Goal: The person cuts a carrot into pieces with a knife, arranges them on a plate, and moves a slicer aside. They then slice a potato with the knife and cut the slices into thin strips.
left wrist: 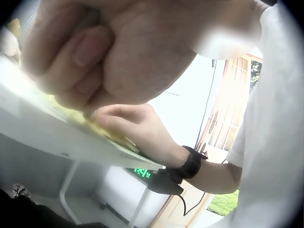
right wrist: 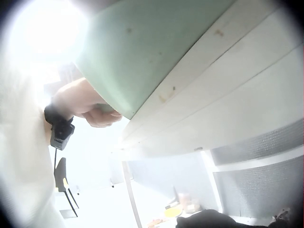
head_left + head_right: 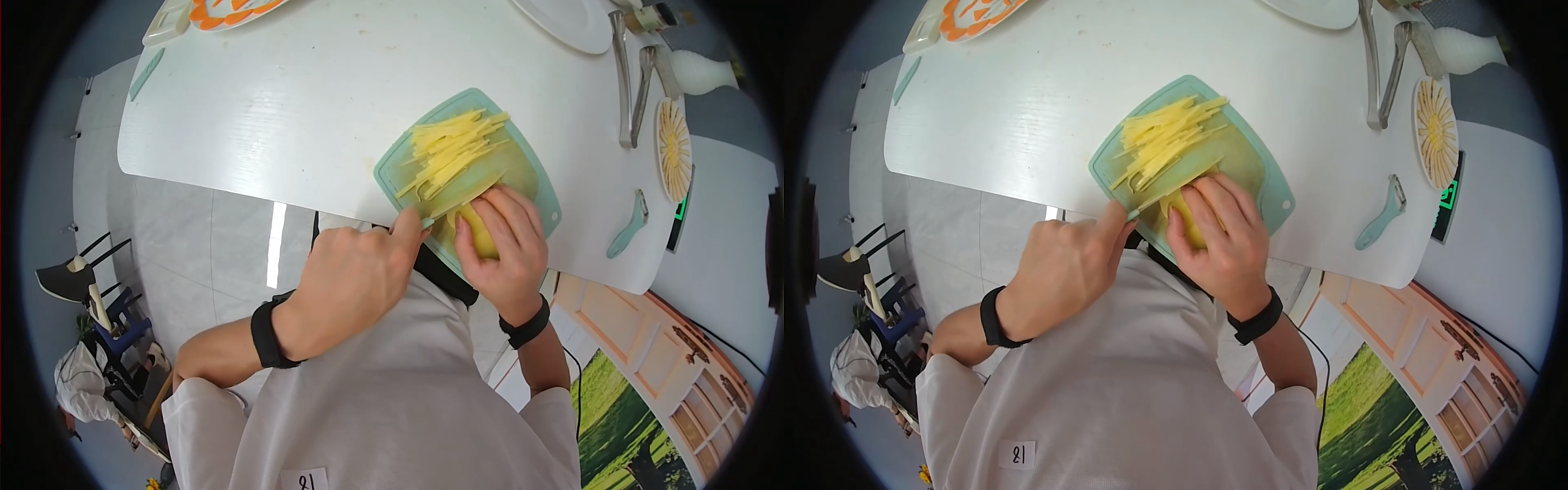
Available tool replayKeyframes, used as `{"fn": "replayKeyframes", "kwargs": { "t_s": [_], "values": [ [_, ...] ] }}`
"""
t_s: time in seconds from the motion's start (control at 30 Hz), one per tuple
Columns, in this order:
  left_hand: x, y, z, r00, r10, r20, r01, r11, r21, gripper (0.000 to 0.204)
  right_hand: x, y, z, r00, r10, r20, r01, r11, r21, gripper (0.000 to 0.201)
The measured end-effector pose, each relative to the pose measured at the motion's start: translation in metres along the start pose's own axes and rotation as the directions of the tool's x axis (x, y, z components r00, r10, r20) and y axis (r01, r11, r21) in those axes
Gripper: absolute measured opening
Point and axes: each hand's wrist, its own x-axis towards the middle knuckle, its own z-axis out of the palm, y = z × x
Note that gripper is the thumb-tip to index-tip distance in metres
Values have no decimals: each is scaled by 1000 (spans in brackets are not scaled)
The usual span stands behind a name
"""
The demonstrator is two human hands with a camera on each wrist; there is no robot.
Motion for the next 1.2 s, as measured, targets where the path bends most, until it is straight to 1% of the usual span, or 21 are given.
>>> {"fn": "replayKeyframes", "kwargs": {
  "t_s": [0.23, 0.33, 0.47, 0.53, 0.63, 0.73, 0.83, 0.93, 0.97, 1.07, 1.1, 1.2],
  "values": [
    [-6, -2, -4, 1000, 20, 6, -20, 1000, -4, 24, -1, 0, 1, 1000, 8, -6, -8, 1000, 1, 35],
    [-5, -1, -7, 1000, 24, 6, -25, 999, 24, 25, -1, 0, 1, 1000, 10, -4, -10, 1000, 3, 35],
    [-4, -2, -5, 999, 33, 9, -34, 999, 3, 24, -1, 0, 0, 1000, 9, 4, -9, 1000, -5, 34],
    [0, -2, -1, 999, 46, -8, -46, 999, -29, 23, -1, 0, 1, 1000, 8, 7, -7, 1000, -12, 34],
    [13, 1, 0, 999, 50, 22, -50, 999, -12, 21, -1, 1, 1, 1000, 8, 3, -8, 1000, -8, 33],
    [23, 1, 7, 997, 61, 44, -59, 998, -35, 20, -1, -1, 0, 1000, 23, 5, -22, 1000, -16, 33],
    [11, -5, 7, 1000, 18, 24, -16, 999, -52, 20, -1, 1, 1, 1000, 9, 2, -9, 1000, -11, 33],
    [1, -8, 5, 1000, 17, 15, -16, 999, -48, 19, -2, 1, 2, 1000, 13, 0, -13, 1000, -5, 34],
    [5, -4, 7, 996, 75, -42, -72, 995, 70, 15, -2, 1, 3, 1000, 10, -4, -10, 1000, -6, 33],
    [25, 4, 10, 998, 67, 12, -67, 998, 12, 16, -1, 0, 2, 1000, 3, -9, -3, 1000, -11, 32],
    [24, 2, 14, 1000, 10, -15, -11, 995, -95, 20, -1, 0, 1, 1000, 5, -10, -5, 1000, -7, 32],
    [20, -8, 10, 998, -58, 30, 64, 963, -262, 21, -1, 2, 3, 999, 9, -33, -8, 1000, 14, 31]
  ]
}}
